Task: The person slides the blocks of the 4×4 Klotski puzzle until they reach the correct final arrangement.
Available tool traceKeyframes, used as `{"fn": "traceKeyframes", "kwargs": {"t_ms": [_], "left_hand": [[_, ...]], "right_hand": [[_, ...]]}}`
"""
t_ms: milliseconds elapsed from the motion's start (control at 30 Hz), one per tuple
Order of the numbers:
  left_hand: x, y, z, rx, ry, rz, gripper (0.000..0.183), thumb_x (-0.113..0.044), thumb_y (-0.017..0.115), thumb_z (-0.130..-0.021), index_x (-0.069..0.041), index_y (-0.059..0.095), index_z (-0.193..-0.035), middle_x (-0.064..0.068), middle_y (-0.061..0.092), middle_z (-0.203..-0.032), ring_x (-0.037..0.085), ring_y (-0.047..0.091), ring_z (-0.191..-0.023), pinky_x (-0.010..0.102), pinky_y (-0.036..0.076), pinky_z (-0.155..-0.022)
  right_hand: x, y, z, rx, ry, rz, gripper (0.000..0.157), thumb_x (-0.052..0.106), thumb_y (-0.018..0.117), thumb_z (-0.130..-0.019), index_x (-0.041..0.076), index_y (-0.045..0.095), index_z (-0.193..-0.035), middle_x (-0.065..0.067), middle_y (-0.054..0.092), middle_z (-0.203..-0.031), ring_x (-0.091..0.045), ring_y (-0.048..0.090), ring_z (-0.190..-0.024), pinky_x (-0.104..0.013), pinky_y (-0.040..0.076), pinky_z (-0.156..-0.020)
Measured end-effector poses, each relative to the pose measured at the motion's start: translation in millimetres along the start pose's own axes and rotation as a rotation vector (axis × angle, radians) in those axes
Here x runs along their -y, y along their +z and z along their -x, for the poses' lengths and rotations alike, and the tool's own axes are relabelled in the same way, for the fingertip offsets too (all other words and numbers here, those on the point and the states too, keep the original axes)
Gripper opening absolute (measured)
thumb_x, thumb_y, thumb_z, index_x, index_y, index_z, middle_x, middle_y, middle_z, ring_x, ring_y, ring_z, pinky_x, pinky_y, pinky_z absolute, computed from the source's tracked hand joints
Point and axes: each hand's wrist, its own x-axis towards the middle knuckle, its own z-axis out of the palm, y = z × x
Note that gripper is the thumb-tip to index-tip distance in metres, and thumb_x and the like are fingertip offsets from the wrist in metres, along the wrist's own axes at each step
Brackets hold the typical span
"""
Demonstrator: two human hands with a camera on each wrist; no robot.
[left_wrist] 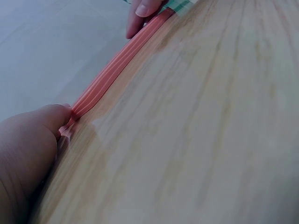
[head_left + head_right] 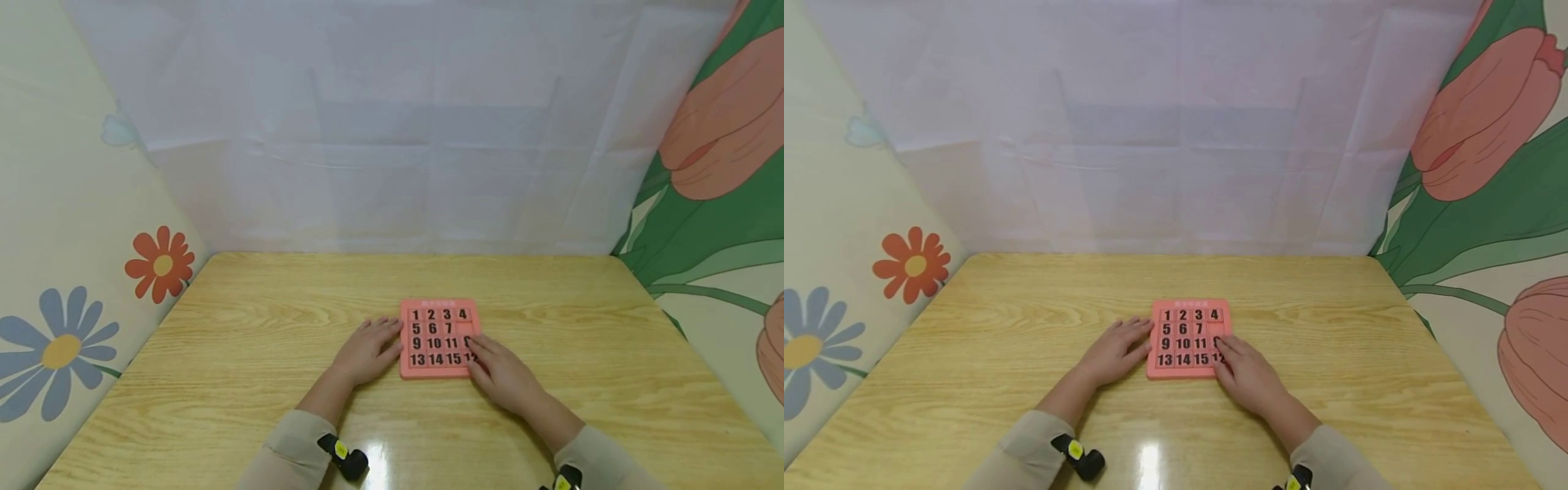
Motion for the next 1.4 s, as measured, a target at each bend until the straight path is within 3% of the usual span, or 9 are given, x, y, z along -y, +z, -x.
{"fn": "traceKeyframes", "kwargs": {"t_ms": [1400], "left_hand": [[1.7, 1.3, -0.6, -0.005, 0.001, -0.016, 0.054, -0.038, 0.049, -0.101, -0.01, 0.045, -0.147, 0.006, 0.046, -0.152, 0.029, 0.035, -0.146, 0.047, 0.018, -0.125]], "right_hand": [[-2, -2.9, -27, 0.03, 0.034, 0.007, 0.052, 0.03, 0.051, -0.101, -0.003, 0.05, -0.141, -0.019, 0.046, -0.149, -0.037, 0.041, -0.14, -0.05, 0.034, -0.118]]}}
